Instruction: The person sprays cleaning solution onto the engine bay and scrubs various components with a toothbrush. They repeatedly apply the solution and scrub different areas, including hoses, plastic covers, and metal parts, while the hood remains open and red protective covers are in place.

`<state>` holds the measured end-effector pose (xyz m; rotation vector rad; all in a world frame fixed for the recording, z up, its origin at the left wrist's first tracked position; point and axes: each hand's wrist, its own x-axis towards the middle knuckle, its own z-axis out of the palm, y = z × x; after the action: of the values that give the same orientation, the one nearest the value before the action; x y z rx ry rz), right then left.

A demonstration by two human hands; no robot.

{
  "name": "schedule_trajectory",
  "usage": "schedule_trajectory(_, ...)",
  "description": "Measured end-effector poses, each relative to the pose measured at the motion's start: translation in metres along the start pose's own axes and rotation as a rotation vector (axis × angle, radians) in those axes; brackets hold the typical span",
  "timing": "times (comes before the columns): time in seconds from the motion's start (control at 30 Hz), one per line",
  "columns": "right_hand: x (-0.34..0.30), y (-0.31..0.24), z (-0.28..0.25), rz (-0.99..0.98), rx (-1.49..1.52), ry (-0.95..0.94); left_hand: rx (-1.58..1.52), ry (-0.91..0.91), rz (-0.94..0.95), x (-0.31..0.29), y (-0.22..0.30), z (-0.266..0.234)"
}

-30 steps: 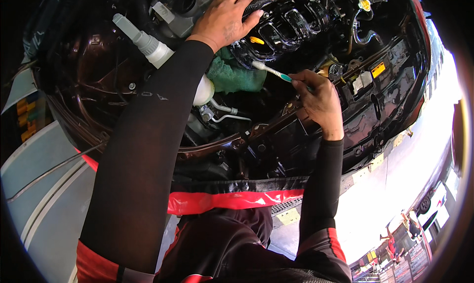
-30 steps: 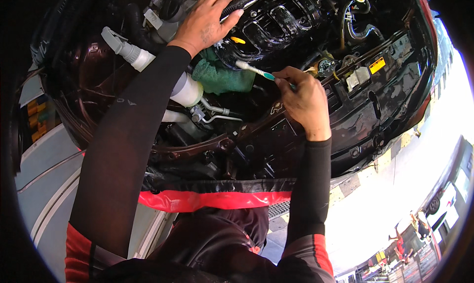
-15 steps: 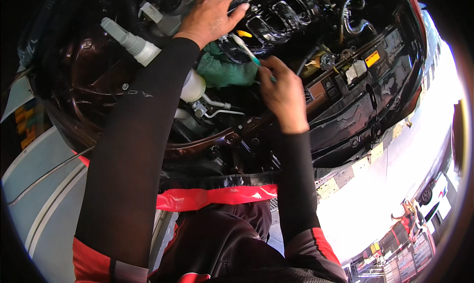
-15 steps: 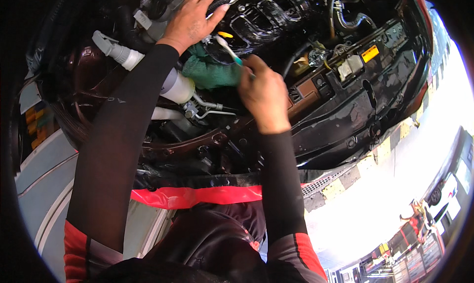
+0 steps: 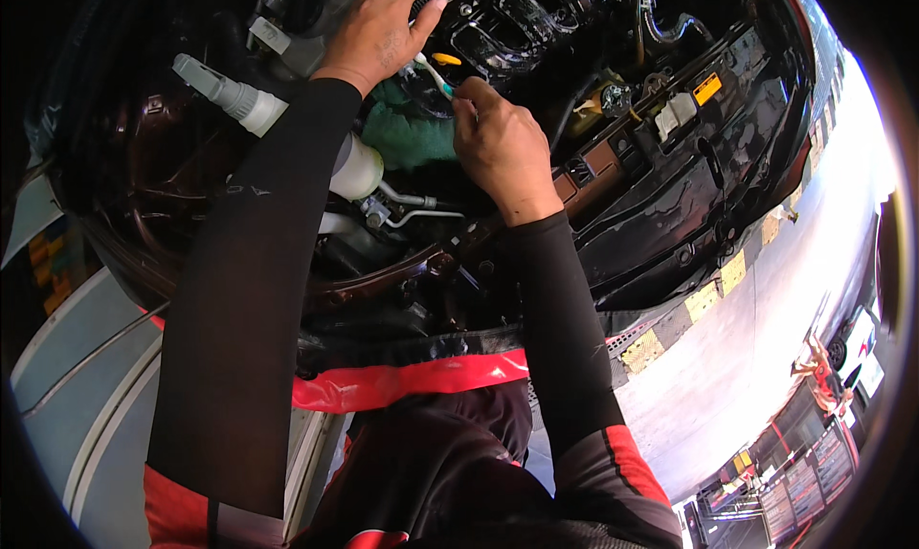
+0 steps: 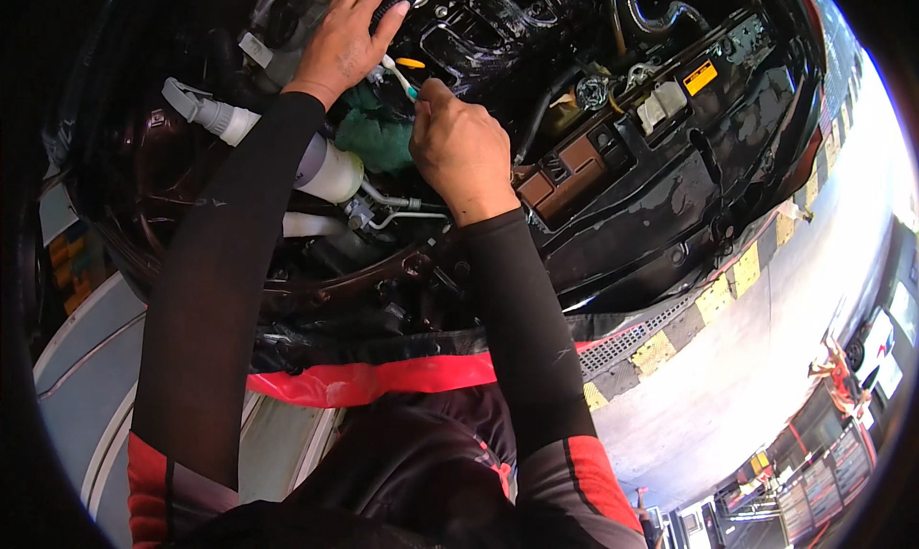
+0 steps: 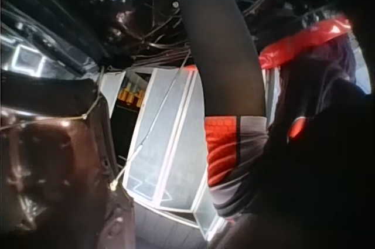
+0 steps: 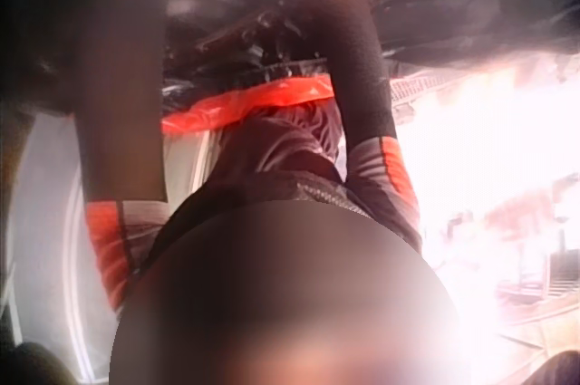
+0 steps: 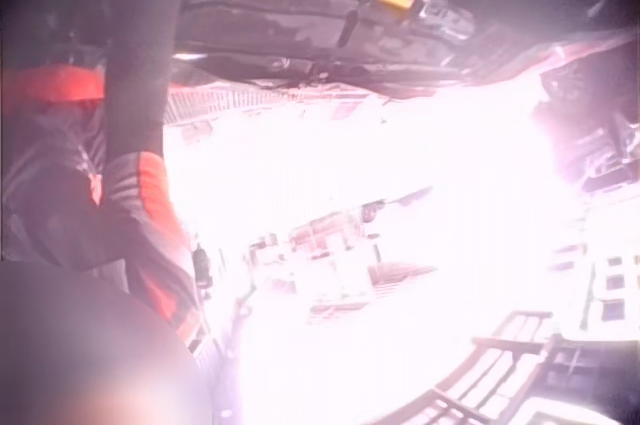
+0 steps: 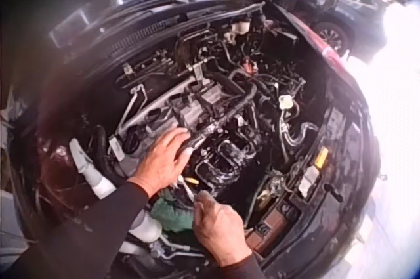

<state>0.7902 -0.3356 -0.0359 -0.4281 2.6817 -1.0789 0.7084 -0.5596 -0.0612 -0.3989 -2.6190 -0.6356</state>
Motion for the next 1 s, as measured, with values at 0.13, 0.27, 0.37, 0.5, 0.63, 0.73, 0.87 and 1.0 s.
schedule_trajectory(0.13,-0.005,0.000,0.005,0.238,-0.117,-0.015,-0.039,-0.024,-0.021,-0.001,-0.001,-0.001)
schedule_trajectory(0.27,-0.001,-0.004,0.008,0.008,-0.032,0.040,-0.003,0.000,-0.007,-0.002,-0.001,-0.001)
schedule_trajectory(0.37,0.002,-0.005,-0.001,0.031,-0.071,0.008,-0.016,0.008,-0.008,-0.001,-0.001,0.001)
schedule_trajectory(0.5,-0.020,0.018,-0.042,0.155,-0.185,-0.068,-0.021,0.011,-0.015,-0.002,-0.002,0.002)
schedule_trajectory(0.63,-0.023,0.043,-0.056,-0.102,-0.229,0.002,-0.023,0.006,-0.018,-0.003,-0.003,0.002)
schedule_trajectory(0.73,0.009,0.045,-0.050,-0.354,-0.282,0.047,-0.011,0.017,-0.005,-0.002,-0.004,0.003)
schedule_trajectory(0.87,0.044,0.040,-0.077,-0.363,-0.584,-0.200,-0.018,0.018,-0.003,-0.003,-0.006,0.005)
schedule_trajectory(1.0,0.051,0.042,-0.100,-0.378,-0.559,-0.169,-0.013,0.036,-0.006,-0.004,-0.005,0.007)
